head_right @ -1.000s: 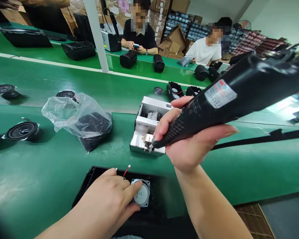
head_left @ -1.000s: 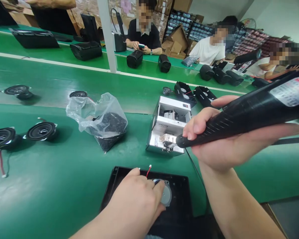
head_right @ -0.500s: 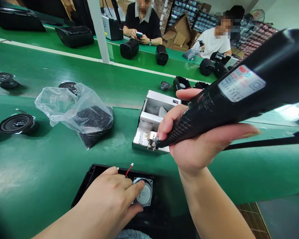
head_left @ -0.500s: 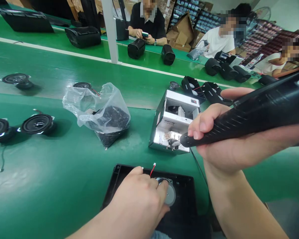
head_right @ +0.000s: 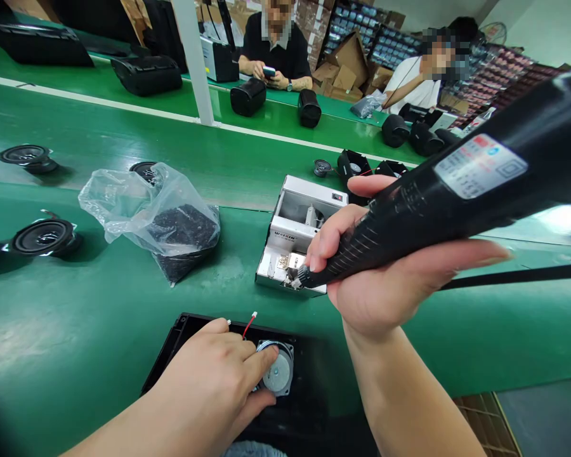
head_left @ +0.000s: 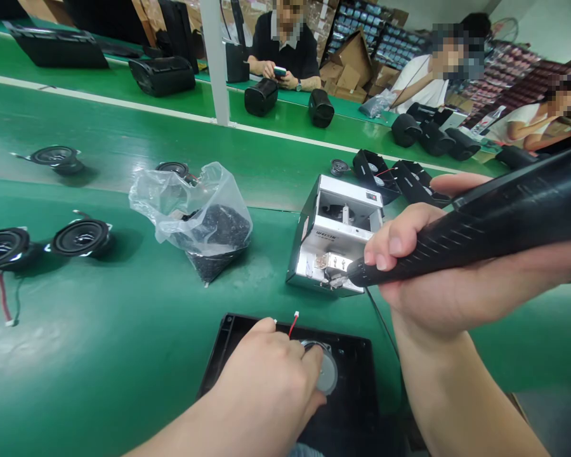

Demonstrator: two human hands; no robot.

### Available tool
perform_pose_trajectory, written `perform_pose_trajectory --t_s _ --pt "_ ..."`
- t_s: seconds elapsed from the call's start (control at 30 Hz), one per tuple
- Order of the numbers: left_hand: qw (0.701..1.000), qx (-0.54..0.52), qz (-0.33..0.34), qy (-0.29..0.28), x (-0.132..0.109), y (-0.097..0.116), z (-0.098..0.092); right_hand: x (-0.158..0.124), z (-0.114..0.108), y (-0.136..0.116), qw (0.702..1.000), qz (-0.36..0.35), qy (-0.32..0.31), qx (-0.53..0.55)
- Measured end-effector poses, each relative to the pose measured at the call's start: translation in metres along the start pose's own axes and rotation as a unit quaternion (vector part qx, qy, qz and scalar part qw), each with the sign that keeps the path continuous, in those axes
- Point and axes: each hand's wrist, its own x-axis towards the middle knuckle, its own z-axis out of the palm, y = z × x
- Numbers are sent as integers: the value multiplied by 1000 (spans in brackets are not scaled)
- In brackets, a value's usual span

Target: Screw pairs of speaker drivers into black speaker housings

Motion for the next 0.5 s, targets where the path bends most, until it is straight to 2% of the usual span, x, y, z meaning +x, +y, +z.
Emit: perform_pose_trajectory --t_s 0.2,0.5 --pt "1000 2 -2 -11 0 1 2 -2 -1 1 1000 -1 -17 5" --pt "1000 -1 -7 -21 3 1 -2 -3 4 -4 1000 11 4 -2"
